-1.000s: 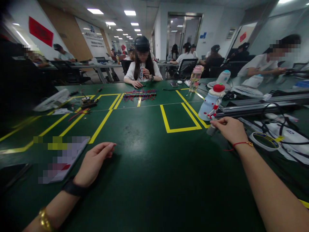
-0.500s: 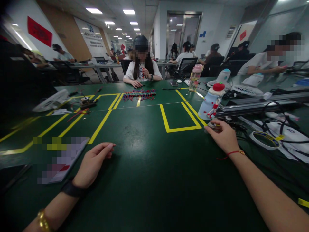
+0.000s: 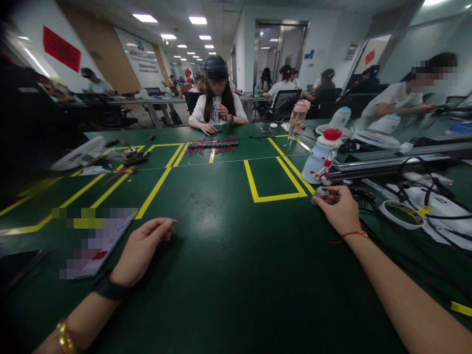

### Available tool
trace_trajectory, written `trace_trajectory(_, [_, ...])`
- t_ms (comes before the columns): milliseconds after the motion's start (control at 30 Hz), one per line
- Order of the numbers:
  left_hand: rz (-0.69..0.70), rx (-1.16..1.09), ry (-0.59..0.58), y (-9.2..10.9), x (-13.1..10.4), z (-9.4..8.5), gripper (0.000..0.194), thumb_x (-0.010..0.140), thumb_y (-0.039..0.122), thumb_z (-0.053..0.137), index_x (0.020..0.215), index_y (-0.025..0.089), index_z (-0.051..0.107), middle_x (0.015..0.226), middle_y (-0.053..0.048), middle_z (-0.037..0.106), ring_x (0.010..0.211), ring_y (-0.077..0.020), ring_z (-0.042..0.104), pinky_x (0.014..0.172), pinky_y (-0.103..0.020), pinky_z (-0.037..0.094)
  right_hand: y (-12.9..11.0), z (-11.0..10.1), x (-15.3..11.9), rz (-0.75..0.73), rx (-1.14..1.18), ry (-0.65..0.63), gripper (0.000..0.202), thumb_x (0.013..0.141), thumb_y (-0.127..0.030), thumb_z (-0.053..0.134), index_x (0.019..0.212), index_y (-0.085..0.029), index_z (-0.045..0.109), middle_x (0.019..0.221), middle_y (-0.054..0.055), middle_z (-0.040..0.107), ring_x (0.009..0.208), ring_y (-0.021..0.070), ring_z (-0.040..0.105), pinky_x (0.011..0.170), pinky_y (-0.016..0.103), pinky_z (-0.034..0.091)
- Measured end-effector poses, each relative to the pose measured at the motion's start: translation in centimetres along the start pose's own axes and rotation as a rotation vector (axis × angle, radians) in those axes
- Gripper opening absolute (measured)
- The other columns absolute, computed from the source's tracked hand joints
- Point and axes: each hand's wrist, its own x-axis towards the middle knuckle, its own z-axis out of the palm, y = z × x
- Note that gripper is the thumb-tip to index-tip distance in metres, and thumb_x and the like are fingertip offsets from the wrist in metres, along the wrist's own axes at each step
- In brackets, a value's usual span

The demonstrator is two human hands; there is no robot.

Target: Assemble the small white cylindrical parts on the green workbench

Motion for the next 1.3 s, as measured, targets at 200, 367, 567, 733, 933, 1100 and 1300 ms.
trace_trajectory(200, [0.009,0.027,0.010,0.0,0.1,0.2,0.033,0.079,0.050,0.060,0.094,0.020,0.067,0.085,-0.002,0.064,0.073,-0.0152,0.056,0.068,-0.026,0.042,-1.4,0.3,-0.4,-0.148,0.012,-0.023,0.040,0.068,-0.038,0.071,0.097,-0.013,0.057,0.098,0.015,0.062,0.082,0.0195,0.062,0.076,0.033,0.050])
trace_trajectory(367, [0.041,0.128,-0.028,0.4,0.2,0.3,0.034,0.080,0.050,0.059,0.094,0.021,0.067,0.082,-0.002,0.064,0.071,-0.0159,0.055,0.066,-0.027,0.041,-8.5,2.2,-6.0,-0.421,0.256,-0.267,0.040,0.073,-0.034,0.069,0.106,-0.018,0.054,0.112,0.009,0.058,0.100,0.0173,0.059,0.086,0.031,0.051])
trace_trajectory(567, [0.208,0.274,-0.189,1.2,-0.7,0.7,0.027,0.084,0.044,0.056,0.100,0.025,0.066,0.097,-0.003,0.065,0.088,-0.0192,0.058,0.077,-0.030,0.041,-16.6,4.5,-13.2,-0.534,0.572,-0.760,0.031,0.077,-0.024,0.065,0.105,-0.022,0.051,0.109,0.004,0.057,0.096,0.0115,0.058,0.083,0.026,0.052])
trace_trajectory(733, [0.346,0.388,-0.352,2.4,-2.3,2.8,0.028,0.086,0.040,0.054,0.113,0.031,0.061,0.106,-0.002,0.062,0.090,-0.0185,0.057,0.083,-0.034,0.041,-16.6,5.2,-13.9,-0.589,0.543,-0.794,0.032,0.078,-0.021,0.064,0.107,-0.021,0.050,0.109,0.004,0.056,0.100,0.0126,0.055,0.088,0.030,0.048])
trace_trajectory(933, [0.453,0.526,-0.485,3.6,-3.5,4.3,0.036,0.090,0.038,0.050,0.125,0.040,0.053,0.116,0.000,0.060,0.108,-0.0217,0.051,0.091,-0.041,0.035,-15.9,5.5,-14.1,-0.618,0.576,-0.752,0.034,0.077,-0.019,0.064,0.108,-0.022,0.048,0.109,0.004,0.056,0.101,0.0123,0.055,0.089,0.030,0.047])
trace_trajectory(1100, [0.431,0.468,-0.469,3.4,-3.7,4.3,0.034,0.088,0.037,0.053,0.122,0.039,0.056,0.117,0.001,0.059,0.107,-0.0209,0.052,0.094,-0.042,0.035,-16.8,4.8,-13.8,-0.533,0.577,-0.766,0.035,0.075,-0.025,0.067,0.106,-0.022,0.051,0.107,0.004,0.057,0.096,0.0128,0.056,0.083,0.029,0.049])
trace_trajectory(1300, [0.176,0.056,-0.226,2.3,-2.3,2.9,0.026,0.085,0.037,0.058,0.108,0.025,0.066,0.105,-0.004,0.064,0.094,-0.0185,0.059,0.085,-0.033,0.043,-18.6,4.1,-12.7,-0.493,0.530,-0.702,0.009,0.079,-0.028,0.063,0.081,-0.020,0.061,0.099,0.002,0.061,0.093,0.0113,0.058,0.083,0.028,0.048])
